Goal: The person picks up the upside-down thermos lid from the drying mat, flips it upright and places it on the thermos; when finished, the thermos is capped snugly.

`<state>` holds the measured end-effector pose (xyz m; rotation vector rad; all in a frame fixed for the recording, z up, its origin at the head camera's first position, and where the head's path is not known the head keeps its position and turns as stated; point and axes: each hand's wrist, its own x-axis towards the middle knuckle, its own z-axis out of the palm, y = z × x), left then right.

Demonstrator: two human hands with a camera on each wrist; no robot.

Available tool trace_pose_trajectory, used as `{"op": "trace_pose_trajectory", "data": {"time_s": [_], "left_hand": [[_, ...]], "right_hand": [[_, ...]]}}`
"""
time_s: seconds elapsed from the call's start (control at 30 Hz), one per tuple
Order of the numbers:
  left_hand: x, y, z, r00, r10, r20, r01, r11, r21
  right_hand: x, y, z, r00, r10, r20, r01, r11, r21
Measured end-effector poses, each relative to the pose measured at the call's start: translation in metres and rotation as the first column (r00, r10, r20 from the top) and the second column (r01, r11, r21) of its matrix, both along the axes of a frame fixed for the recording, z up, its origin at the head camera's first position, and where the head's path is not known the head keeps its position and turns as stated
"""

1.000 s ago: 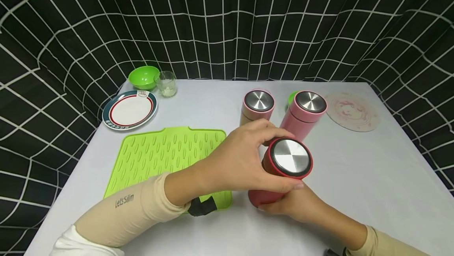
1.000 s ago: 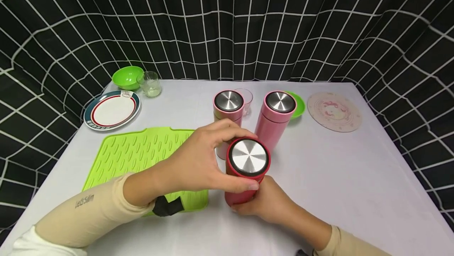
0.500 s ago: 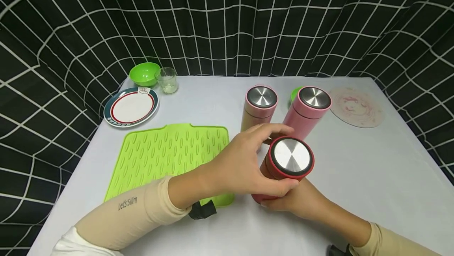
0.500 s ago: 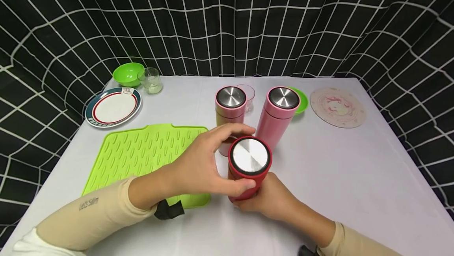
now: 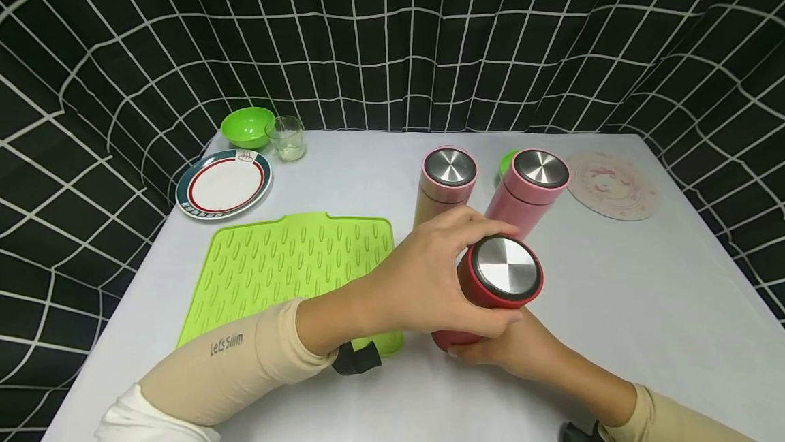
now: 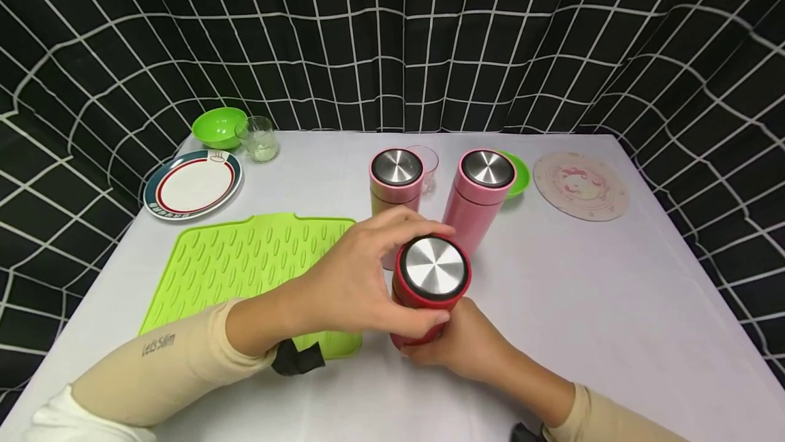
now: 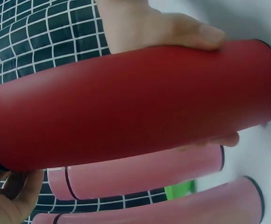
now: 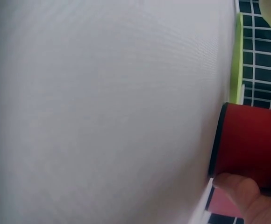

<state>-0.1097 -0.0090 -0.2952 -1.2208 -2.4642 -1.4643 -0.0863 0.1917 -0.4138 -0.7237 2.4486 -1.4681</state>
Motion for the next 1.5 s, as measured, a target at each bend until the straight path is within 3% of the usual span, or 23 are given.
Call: {"op": "trace_pose_trajectory", "data": {"time_s": [0.2,0.27,0.4,0.63,0.77,0.87,1.13,1.33,1.5], "left_hand": [[0.002,-0.004,-0.009,0.995,-0.051,0.086,0.042,0.994,0.105],[0.003,-0.003,-0.012,0.995,-0.055,0.081,0.043,0.989,0.142],[0.004,0.0,-0.016,0.999,-0.016,0.046,0.008,0.985,0.174],[0.003,-0.002,-0.018,1.0,-0.026,-0.011,0.027,0.988,0.154],[0.002,-0.002,-0.019,0.997,-0.07,0.041,0.062,0.983,0.174],[0.001,-0.002,-0.019,0.989,-0.121,0.085,0.105,0.979,0.174],[-0.002,-0.001,-0.023,0.973,-0.198,0.117,0.169,0.961,0.219],[-0.005,-0.001,-0.021,0.965,-0.228,0.128,0.191,0.95,0.245],[-0.006,-0.002,-0.02,0.969,-0.193,0.157,0.152,0.958,0.242]], "right_hand": [[-0.003,-0.003,0.0,0.998,0.057,-0.041,-0.059,0.997,-0.052],[-0.004,-0.004,-0.001,0.995,0.064,-0.077,-0.068,0.997,-0.041],[-0.004,-0.003,-0.002,0.997,0.059,-0.058,-0.063,0.996,-0.064],[-0.007,-0.001,-0.004,0.986,0.109,-0.124,-0.12,0.989,-0.085],[-0.009,0.0,-0.003,0.988,0.123,-0.096,-0.133,0.985,-0.111],[-0.008,0.002,-0.004,0.986,0.119,-0.12,-0.131,0.986,-0.102],[-0.007,0.002,-0.005,0.99,0.101,-0.095,-0.11,0.989,-0.102],[-0.008,0.001,-0.006,0.99,0.113,-0.088,-0.123,0.986,-0.11],[-0.008,-0.001,-0.003,0.993,0.102,-0.059,-0.108,0.989,-0.105]]}}
